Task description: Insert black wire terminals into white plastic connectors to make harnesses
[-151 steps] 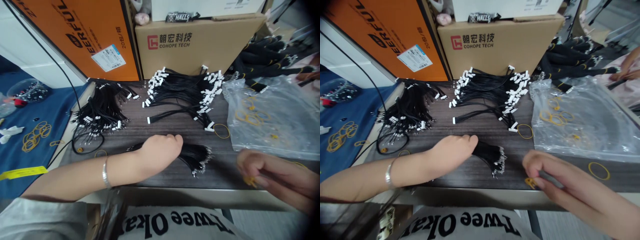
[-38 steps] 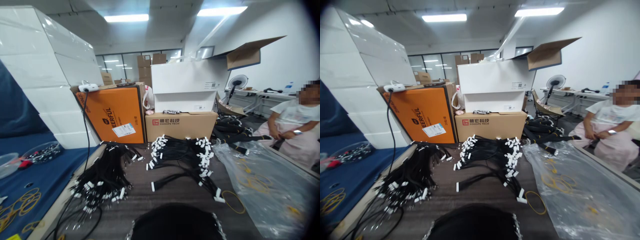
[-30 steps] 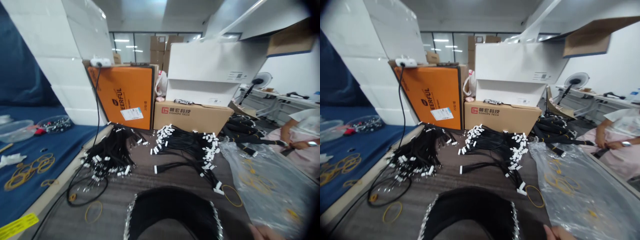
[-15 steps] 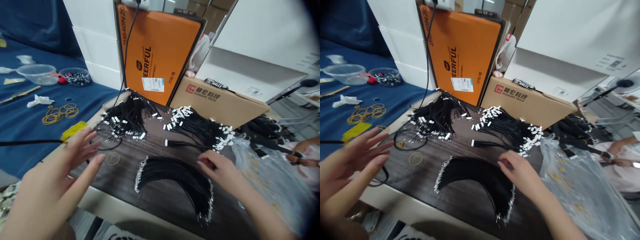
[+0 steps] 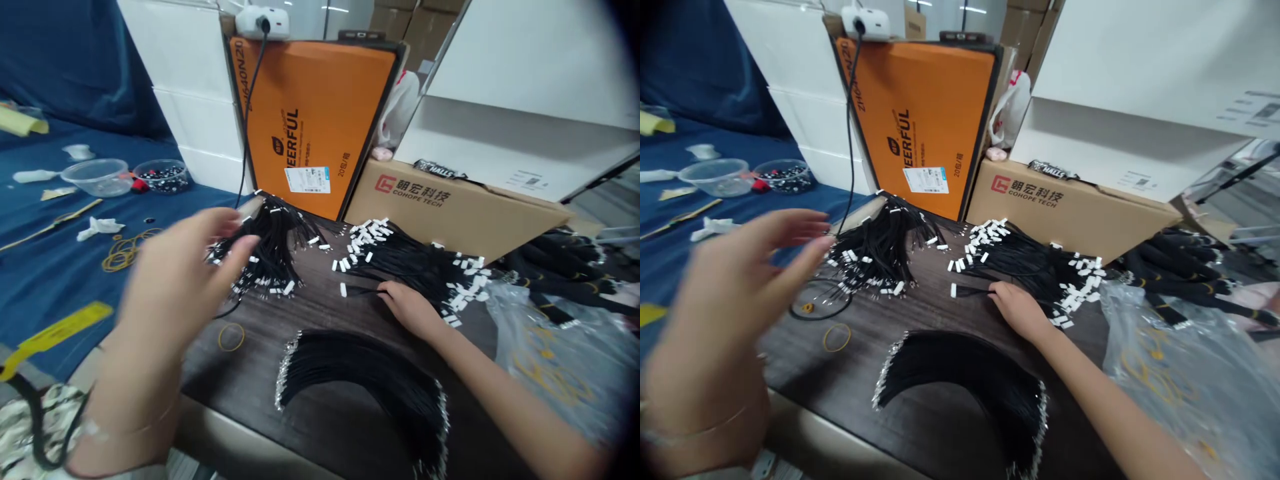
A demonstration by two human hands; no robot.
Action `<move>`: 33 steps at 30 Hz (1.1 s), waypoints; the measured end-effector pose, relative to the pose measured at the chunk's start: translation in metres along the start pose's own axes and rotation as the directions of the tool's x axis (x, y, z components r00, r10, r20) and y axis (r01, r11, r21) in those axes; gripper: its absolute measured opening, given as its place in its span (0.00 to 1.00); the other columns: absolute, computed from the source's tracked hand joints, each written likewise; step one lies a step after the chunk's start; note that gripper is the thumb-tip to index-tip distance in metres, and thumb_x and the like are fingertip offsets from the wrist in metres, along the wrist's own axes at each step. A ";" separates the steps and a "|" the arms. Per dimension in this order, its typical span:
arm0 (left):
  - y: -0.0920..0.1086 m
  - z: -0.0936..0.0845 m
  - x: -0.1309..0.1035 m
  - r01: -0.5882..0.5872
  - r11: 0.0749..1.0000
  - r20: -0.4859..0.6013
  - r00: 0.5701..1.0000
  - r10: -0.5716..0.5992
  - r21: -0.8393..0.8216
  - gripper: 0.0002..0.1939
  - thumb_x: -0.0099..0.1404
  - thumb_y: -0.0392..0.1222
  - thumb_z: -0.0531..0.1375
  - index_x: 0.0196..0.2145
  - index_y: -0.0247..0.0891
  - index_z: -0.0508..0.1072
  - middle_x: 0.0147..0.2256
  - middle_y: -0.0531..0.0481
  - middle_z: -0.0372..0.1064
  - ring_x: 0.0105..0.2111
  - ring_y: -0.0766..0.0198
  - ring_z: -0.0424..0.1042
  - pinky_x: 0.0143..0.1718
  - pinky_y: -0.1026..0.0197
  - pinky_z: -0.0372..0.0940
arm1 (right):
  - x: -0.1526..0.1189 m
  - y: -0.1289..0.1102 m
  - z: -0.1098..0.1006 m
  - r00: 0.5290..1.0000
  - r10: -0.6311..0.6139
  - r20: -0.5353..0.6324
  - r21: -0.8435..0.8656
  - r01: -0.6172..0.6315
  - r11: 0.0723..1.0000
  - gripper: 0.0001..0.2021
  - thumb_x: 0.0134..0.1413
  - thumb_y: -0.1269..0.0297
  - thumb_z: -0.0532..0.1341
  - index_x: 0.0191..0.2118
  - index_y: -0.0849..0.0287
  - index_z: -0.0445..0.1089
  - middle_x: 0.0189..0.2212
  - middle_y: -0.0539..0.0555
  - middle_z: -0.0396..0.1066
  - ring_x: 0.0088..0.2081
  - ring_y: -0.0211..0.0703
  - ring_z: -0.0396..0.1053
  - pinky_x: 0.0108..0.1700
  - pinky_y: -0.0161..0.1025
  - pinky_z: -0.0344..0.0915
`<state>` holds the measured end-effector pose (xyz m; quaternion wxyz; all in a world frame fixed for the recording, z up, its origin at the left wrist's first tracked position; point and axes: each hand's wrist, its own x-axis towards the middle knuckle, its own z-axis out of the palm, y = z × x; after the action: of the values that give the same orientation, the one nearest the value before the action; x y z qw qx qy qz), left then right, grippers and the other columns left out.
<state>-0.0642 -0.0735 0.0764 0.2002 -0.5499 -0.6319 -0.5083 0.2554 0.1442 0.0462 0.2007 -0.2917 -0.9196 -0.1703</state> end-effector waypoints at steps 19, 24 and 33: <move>0.077 0.101 0.042 0.911 -0.191 0.774 0.411 0.482 -0.365 0.10 0.56 0.36 0.64 0.23 0.30 0.67 0.27 0.40 0.75 0.23 0.68 0.73 0.21 0.73 0.65 | -0.026 -0.067 -0.124 0.868 -0.202 -0.453 -0.291 0.071 0.954 0.10 0.59 0.62 0.54 0.45 0.59 0.64 0.36 0.52 0.70 0.35 0.36 0.67 0.36 0.33 0.60; 0.074 0.135 0.024 0.799 0.005 0.756 0.568 0.325 -0.602 0.05 0.59 0.37 0.61 0.31 0.30 0.72 0.27 0.48 0.71 0.28 0.69 0.73 0.29 0.70 0.68 | -0.019 -0.041 -0.120 0.908 -0.286 -0.307 -0.293 0.196 0.936 0.06 0.59 0.68 0.55 0.42 0.58 0.65 0.36 0.52 0.69 0.35 0.35 0.66 0.37 0.33 0.61; 0.041 0.191 -0.014 0.649 0.274 0.698 0.700 0.151 -0.710 0.05 0.57 0.28 0.58 0.33 0.30 0.71 0.25 0.52 0.69 0.24 0.71 0.71 0.31 0.66 0.67 | -0.008 -0.036 -0.042 0.975 -0.158 -0.158 -0.104 0.143 0.984 0.10 0.57 0.63 0.55 0.44 0.59 0.66 0.44 0.60 0.66 0.45 0.49 0.65 0.47 0.49 0.62</move>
<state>0.0358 0.0797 0.0054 -0.4803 -0.5776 -0.3255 -0.5742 0.2514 0.0948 0.0712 0.2490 -0.2150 -0.9104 -0.2510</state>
